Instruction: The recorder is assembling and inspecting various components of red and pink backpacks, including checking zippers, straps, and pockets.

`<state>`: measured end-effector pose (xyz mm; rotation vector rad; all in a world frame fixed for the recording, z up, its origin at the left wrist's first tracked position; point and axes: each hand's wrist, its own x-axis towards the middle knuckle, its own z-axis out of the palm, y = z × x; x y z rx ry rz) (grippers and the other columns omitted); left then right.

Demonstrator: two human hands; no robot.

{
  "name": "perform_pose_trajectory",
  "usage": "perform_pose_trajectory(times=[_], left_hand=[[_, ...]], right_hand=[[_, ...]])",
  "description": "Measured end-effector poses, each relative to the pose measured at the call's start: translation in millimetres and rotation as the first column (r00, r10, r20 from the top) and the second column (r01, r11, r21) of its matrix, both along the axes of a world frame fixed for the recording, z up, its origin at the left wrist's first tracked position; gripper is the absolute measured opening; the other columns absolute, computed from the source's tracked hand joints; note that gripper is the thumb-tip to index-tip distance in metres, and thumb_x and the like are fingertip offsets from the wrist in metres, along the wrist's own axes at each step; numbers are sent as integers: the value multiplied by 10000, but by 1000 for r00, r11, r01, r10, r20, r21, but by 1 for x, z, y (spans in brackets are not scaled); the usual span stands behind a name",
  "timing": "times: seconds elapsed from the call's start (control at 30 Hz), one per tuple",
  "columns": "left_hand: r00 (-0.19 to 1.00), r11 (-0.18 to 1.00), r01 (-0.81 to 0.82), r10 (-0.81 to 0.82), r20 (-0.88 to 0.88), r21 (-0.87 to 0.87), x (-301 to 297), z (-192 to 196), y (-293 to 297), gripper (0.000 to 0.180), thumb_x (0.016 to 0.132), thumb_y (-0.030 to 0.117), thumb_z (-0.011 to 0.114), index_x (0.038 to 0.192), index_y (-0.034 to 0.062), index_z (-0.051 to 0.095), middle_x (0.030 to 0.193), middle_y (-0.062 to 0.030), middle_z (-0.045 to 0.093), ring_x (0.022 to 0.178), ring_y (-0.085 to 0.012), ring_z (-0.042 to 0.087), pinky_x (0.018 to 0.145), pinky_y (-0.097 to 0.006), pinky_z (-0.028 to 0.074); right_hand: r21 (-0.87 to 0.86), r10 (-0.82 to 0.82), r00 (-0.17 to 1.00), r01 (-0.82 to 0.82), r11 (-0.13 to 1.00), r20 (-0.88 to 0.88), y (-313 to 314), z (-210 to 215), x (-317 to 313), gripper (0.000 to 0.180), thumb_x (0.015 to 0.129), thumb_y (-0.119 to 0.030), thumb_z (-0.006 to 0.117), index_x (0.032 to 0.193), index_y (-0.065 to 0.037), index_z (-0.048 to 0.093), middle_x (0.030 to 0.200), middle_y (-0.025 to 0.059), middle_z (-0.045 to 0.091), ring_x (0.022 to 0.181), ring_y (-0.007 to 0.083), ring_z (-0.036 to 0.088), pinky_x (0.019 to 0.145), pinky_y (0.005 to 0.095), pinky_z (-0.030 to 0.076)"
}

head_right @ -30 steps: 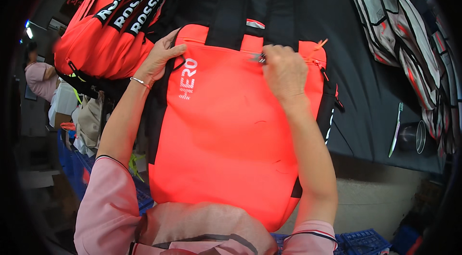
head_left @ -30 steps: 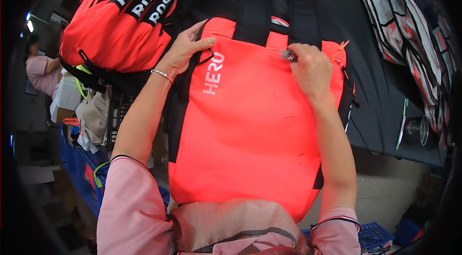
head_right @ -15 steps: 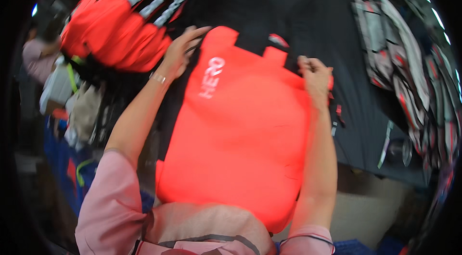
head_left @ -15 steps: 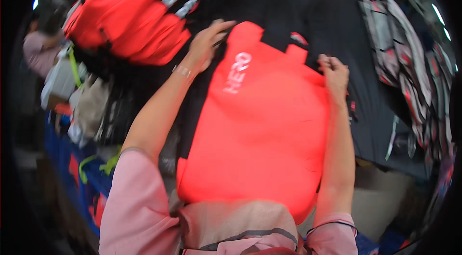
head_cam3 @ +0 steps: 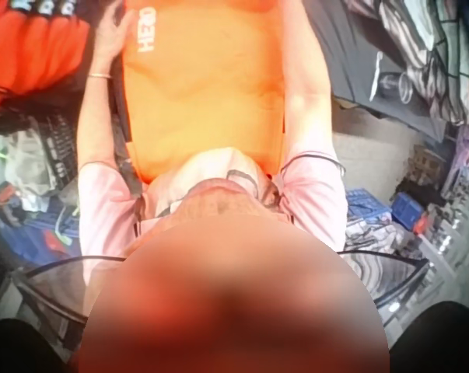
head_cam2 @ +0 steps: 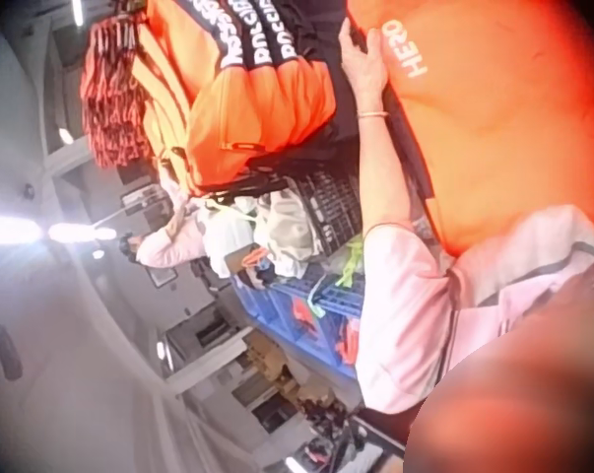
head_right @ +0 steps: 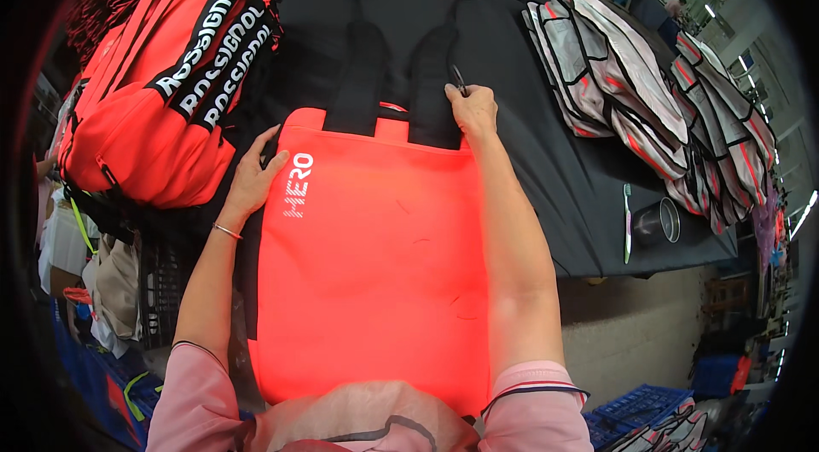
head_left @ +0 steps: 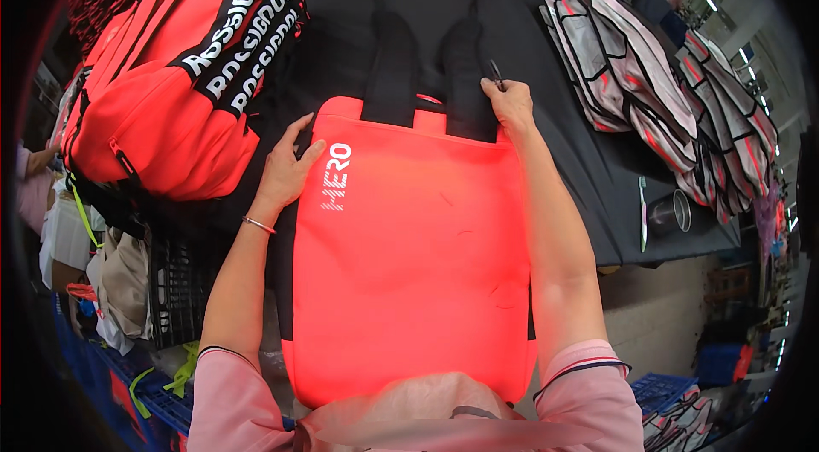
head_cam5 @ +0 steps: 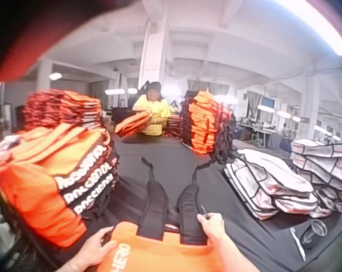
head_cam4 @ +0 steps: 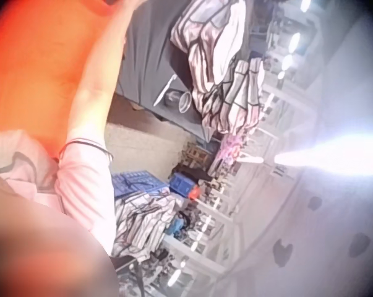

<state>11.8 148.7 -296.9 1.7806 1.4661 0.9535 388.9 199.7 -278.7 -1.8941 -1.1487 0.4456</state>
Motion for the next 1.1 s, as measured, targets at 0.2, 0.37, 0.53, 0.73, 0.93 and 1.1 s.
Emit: perform_pose_trajectory(times=[0.2,0.37,0.53,0.73,0.93,1.1], left_hand=[[955,902,-83,193,-224,424,26,41,-25,534,885,271,696,1353,80,524,1260,-175,604,1129,-329,582,982,-380,459],[985,927,1,-65,160,376,93,76,-9,551,910,342,665,1320,-3,537,1265,-167,590,1173,-288,555,999,-347,439],[773,958,241,-94,627,-153,151,154,49,545,871,511,684,1093,16,627,999,-43,655,819,-111,618,741,-281,526],[628,887,439,-420,655,147,184,209,28,322,906,235,700,1108,-2,617,973,-39,675,772,-83,632,685,-230,535],[501,528,847,-745,441,-70,177,121,-90,357,912,167,661,1206,-20,585,1026,-8,647,917,-80,581,839,-259,494],[596,565,797,-675,435,-214,156,89,-145,384,910,189,670,1229,-7,586,1025,-36,655,937,-97,592,843,-283,495]], right_hand=[[365,222,927,-103,925,-303,-51,37,-23,293,854,-241,717,833,45,656,695,-37,549,670,55,449,613,258,389],[472,326,894,-154,868,-308,-116,39,-38,159,908,-107,685,961,39,652,707,-95,483,647,6,409,571,185,337],[475,379,880,-213,854,-286,-157,23,-42,207,861,-94,752,1034,-2,687,704,-78,519,640,12,436,574,182,379],[570,424,852,-193,798,-306,-197,31,-24,242,856,-60,745,1088,-20,687,892,-11,670,720,30,559,615,181,445],[557,351,800,-26,830,-487,-247,86,-5,180,913,-145,706,1034,-14,680,810,-60,601,631,-5,419,551,155,340],[400,378,833,-211,892,-404,-275,65,-13,153,906,-114,708,823,-3,643,692,-92,492,627,12,372,558,194,312]])
